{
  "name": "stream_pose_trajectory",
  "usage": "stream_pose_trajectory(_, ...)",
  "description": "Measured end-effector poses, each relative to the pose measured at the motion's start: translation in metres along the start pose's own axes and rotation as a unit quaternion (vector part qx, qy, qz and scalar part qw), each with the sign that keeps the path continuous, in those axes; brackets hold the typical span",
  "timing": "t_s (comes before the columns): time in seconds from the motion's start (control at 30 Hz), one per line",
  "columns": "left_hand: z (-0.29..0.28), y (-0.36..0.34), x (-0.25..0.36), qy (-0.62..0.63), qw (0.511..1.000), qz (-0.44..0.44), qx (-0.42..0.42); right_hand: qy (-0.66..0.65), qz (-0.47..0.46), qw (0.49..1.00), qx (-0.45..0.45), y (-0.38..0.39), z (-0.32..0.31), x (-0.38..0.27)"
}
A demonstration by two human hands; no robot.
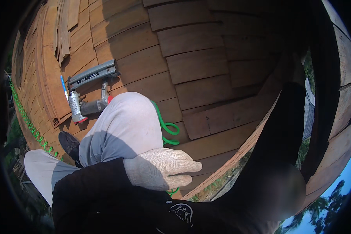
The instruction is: The person installs wooden roof shingles on a curved roof surface using a pneumatic nail gun, picking up shingles, positioning them over the existing layer, and securing them with the tool.
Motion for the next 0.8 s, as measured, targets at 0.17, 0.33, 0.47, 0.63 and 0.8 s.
stream_pose_trajectory(0.17, -0.002, 0.0, -0.004, 0.015, 0.997, 0.058, 0.05, -0.146, 0.175, 0.965, -0.131, -0.001, 0.007, -0.014)
stream_pose_trajectory(0.33, -0.003, -0.003, -0.006, 0.029, 0.996, 0.047, 0.063, -0.217, 0.367, 0.866, -0.26, 0.05, -0.001, -0.024)
stream_pose_trajectory(0.47, -0.005, 0.002, -0.003, 0.037, 0.997, 0.034, 0.063, -0.208, 0.406, 0.878, -0.143, 0.115, -0.019, -0.007)
stream_pose_trajectory(0.63, -0.006, 0.007, 0.0, 0.046, 0.996, 0.044, 0.059, -0.171, 0.24, 0.954, 0.049, 0.189, -0.041, 0.006)
stream_pose_trajectory(0.8, -0.004, 0.006, -0.002, 0.044, 0.999, 0.01, 0.03, 0.008, 0.069, 0.978, 0.195, 0.267, -0.033, -0.04)
Point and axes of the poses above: each hand's wrist, its own y-axis away from the middle knuckle, its own z-axis out of the palm, x = y × z, the point moved 5 cm from there along -y, towards the middle knuckle, and after that the axes turned 15 degrees about x, right-handed, at the moved point
